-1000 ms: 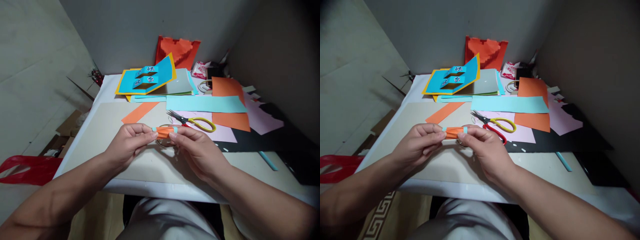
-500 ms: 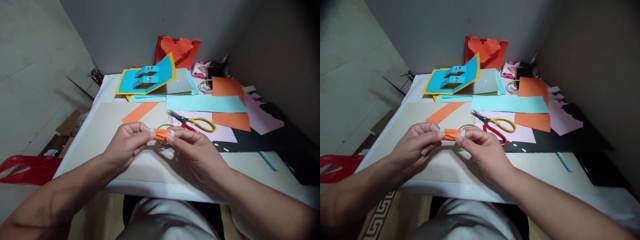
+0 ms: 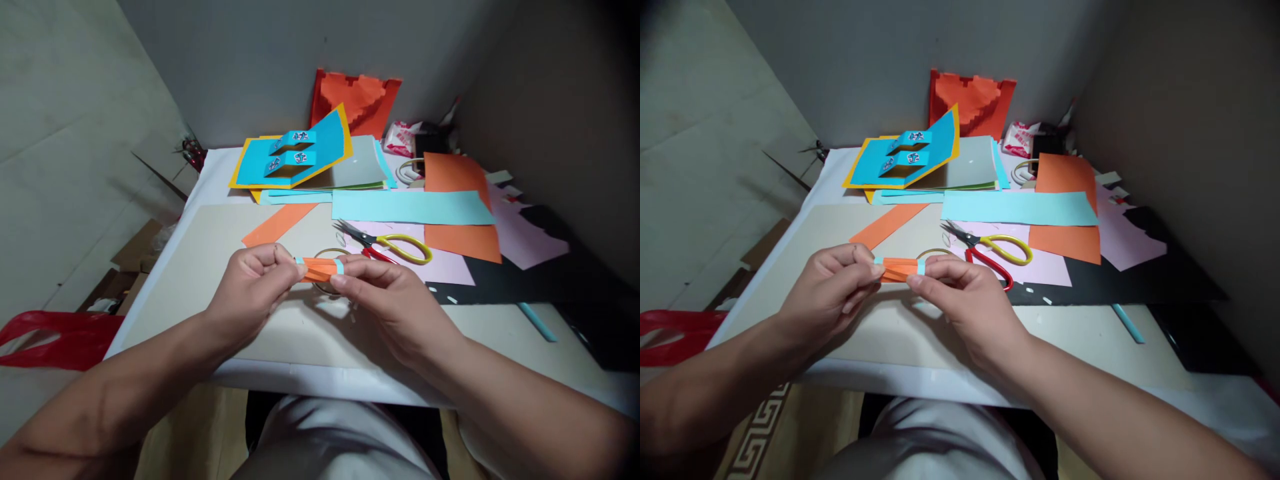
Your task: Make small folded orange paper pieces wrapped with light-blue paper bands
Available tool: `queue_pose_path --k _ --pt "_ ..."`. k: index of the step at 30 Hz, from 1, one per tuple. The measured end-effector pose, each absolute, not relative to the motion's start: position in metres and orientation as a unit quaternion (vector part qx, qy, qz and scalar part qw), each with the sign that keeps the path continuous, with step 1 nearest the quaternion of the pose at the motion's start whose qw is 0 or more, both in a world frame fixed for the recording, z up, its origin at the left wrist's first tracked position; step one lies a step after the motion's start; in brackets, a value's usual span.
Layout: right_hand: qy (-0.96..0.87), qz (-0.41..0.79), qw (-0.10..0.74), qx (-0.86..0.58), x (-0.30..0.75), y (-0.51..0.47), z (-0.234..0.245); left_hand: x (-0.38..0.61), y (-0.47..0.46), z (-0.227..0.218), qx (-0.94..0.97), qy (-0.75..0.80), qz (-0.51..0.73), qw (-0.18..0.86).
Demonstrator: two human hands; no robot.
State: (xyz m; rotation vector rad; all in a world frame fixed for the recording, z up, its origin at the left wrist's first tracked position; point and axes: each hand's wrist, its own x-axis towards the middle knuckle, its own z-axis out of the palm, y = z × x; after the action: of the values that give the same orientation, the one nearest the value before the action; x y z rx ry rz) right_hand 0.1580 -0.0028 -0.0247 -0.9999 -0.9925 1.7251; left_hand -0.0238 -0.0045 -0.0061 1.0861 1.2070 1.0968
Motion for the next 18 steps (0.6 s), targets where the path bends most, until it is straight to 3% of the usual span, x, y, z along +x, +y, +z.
queue_pose_path --k 8,18 --pt "-0.325 0.798 0.384 -0.331 0.1557 -0.0032 -0.023 -0.0212 -0.0131 -0.0045 0.564 0.54 0.453 0.43" --pt "-0.412 0.692 0.478 -0.35 0.1546 -0.0079 -0.0224 -0.0239 -0.0125 -0.0088 0.526 0.46 0.472 0.538"
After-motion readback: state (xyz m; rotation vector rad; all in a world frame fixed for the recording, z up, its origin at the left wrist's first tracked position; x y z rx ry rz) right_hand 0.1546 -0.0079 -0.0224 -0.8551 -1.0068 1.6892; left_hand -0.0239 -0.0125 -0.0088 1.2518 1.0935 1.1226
